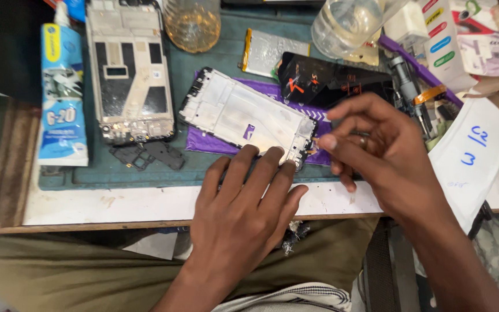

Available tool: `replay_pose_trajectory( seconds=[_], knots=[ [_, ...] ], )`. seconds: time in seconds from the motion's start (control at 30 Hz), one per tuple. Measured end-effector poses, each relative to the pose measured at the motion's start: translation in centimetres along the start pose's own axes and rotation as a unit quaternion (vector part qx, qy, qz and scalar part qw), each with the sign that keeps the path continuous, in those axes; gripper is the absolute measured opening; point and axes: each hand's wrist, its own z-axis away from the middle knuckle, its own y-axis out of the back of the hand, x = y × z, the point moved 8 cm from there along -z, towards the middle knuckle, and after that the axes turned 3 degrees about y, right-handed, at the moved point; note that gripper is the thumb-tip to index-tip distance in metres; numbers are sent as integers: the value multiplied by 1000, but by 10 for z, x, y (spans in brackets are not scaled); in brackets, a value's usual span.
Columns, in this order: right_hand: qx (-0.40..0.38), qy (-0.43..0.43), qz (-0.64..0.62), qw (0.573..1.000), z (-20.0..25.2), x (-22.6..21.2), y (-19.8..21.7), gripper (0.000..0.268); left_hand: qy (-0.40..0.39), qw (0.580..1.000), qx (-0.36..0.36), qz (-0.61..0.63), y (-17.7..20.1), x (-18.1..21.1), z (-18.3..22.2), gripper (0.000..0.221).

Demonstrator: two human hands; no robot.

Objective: The person applies adhesive from a tube to the frame of a mobile phone and presses a ribbon cable into place.

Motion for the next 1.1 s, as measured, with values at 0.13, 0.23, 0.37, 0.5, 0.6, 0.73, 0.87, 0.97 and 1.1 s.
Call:
replay_pose_trajectory(
  seconds=[0.13,0.23,0.37,0.5,0.6,0.73,0.87,0.97,1.1],
  knots=[
    [-19,4,54,998,-9,-1,-8,31,-7,1000,18,5,-1,-3,8,28],
    [-3,9,79,997,-6,-1,-11,32,-8,1000,27,11,-1,-5,11,28],
    [22,18,114,993,-2,-1,-11,31,3,1000,25,14,-4,-7,10,28],
    [37,50,83,995,0,-1,-15,33,9,1000,15,21,-6,-8,9,26],
    [35,52,81,995,-1,0,-17,32,13,1000,14,24,-6,-8,7,26],
    [36,56,81,994,-2,2,-18,32,14,999,16,26,-6,-9,6,24],
    [39,61,93,993,-1,2,-18,32,14,999,15,24,-7,-10,7,24],
    [40,72,95,992,0,1,-19,32,17,1000,11,23,-8,-10,8,24],
    [46,78,91,992,3,2,-20,32,16,1000,3,26,-8,-10,7,23]
  ],
)
